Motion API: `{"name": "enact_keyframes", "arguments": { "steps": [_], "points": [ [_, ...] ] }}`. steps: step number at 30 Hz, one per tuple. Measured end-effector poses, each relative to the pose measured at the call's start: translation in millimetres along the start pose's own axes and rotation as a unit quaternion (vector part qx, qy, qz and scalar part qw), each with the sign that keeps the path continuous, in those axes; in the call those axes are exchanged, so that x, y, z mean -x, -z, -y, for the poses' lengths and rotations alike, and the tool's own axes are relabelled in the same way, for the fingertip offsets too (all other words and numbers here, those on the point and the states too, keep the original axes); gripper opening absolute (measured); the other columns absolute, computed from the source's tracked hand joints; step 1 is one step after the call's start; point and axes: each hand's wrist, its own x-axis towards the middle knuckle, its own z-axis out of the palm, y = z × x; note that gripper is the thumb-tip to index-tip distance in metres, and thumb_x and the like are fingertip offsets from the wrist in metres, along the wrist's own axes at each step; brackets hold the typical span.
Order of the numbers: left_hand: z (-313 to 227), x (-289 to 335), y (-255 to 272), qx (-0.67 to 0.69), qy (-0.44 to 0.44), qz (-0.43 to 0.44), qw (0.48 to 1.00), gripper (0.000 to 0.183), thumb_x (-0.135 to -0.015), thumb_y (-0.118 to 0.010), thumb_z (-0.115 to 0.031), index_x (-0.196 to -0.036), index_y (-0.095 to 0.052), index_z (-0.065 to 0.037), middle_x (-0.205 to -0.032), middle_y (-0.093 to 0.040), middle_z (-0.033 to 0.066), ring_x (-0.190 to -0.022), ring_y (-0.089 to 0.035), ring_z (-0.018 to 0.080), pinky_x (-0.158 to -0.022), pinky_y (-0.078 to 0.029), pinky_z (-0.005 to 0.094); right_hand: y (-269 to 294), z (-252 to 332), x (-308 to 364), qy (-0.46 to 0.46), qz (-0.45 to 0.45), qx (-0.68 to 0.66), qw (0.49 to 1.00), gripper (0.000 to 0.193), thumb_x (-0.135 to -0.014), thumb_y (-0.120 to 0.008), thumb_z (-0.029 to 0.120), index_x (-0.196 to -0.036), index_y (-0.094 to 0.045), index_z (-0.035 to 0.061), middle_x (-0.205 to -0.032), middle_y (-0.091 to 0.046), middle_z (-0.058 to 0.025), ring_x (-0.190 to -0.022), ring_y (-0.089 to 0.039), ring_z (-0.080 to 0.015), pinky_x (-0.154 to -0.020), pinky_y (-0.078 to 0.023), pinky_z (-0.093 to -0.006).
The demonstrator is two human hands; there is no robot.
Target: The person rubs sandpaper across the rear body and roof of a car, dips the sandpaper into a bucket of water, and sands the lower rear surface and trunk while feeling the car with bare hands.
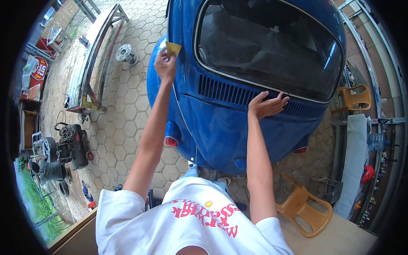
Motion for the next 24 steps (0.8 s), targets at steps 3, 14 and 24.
{"name": "enact_keyframes", "arguments": {
  "steps": [3,14,24],
  "points": [
    [-8.4,55.3,-6.9,-0.033,-0.046,0.104,0.993,0.028,-0.087,-0.070,-0.015,-0.113,-0.068,-0.003,-0.121,-0.065,0.0178,-0.104,-0.067,0.0375,-0.087,-0.055,0.0431,1.2,7.3,2.8,-0.004,0.006,-0.012,1.000,0.064,-0.101,-0.041,0.045,-0.149,-0.037,0.0037,-0.162,-0.023,-0.0290,-0.151,-0.023,-0.0442,-0.121,-0.018,-0.0604],
    [-41.9,152.0,30.0,-0.103,-0.124,0.198,0.967,0.054,-0.091,-0.067,-0.036,-0.131,-0.060,-0.001,-0.141,-0.056,0.0198,-0.122,-0.055,0.0356,-0.105,-0.040,0.0440,-0.2,0.3,4.0,0.000,-0.012,0.002,1.000,0.064,-0.102,-0.039,0.050,-0.149,-0.037,0.0069,-0.160,-0.026,-0.0288,-0.150,-0.026,-0.0426,-0.121,-0.020,-0.0595],
    [-38.0,117.8,-63.0,-0.018,0.121,0.138,0.983,0.071,-0.106,-0.039,-0.027,-0.159,-0.007,0.008,-0.166,-0.004,0.0306,-0.155,-0.004,0.0453,-0.125,-0.008,0.0537,-3.2,2.1,2.8,-0.003,-0.004,0.006,1.000,0.065,-0.103,-0.037,0.051,-0.149,-0.038,0.0058,-0.160,-0.027,-0.0299,-0.150,-0.026,-0.0440,-0.120,-0.020,-0.0607]
  ]
}}
